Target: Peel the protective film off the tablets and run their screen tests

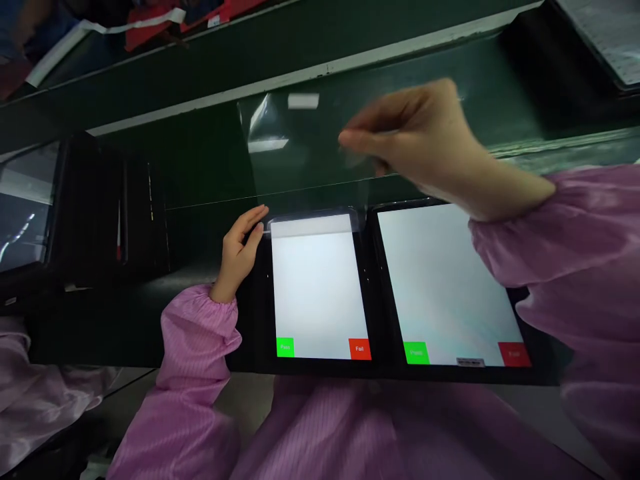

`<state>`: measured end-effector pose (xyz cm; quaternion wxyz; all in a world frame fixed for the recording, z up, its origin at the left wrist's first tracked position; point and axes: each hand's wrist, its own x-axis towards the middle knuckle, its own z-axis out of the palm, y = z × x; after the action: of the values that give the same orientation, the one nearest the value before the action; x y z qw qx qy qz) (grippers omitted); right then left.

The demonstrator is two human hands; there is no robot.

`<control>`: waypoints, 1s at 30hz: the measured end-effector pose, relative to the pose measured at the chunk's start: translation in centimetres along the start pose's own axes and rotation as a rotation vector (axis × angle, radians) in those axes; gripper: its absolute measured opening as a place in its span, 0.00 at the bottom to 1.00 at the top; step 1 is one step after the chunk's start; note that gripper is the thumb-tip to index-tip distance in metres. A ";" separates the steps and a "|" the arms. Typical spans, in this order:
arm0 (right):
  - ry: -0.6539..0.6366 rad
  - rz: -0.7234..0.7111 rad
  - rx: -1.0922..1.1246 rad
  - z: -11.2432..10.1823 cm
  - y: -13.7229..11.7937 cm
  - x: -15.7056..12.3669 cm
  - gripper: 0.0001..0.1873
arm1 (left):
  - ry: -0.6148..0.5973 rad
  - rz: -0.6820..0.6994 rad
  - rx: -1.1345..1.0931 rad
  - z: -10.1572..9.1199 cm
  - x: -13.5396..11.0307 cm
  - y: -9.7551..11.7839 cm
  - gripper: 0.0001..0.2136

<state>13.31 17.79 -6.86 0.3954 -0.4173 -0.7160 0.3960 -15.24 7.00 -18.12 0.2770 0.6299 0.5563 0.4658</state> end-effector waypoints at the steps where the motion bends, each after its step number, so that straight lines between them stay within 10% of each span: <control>1: 0.048 -0.001 0.006 -0.5 -0.2 0.5 0.05 | 0.024 0.012 0.020 0.0 0.1 -0.2 0.17; 30: 0.011 0.162 -0.228 0.0 -3.3 -7.5 0.09 | -0.005 0.135 0.263 -0.3 0.4 -1.2 0.12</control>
<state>14.93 9.85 -5.65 0.3163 -0.5182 -0.7179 0.3405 -16.08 7.59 -18.94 0.1615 0.6981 0.5682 0.4046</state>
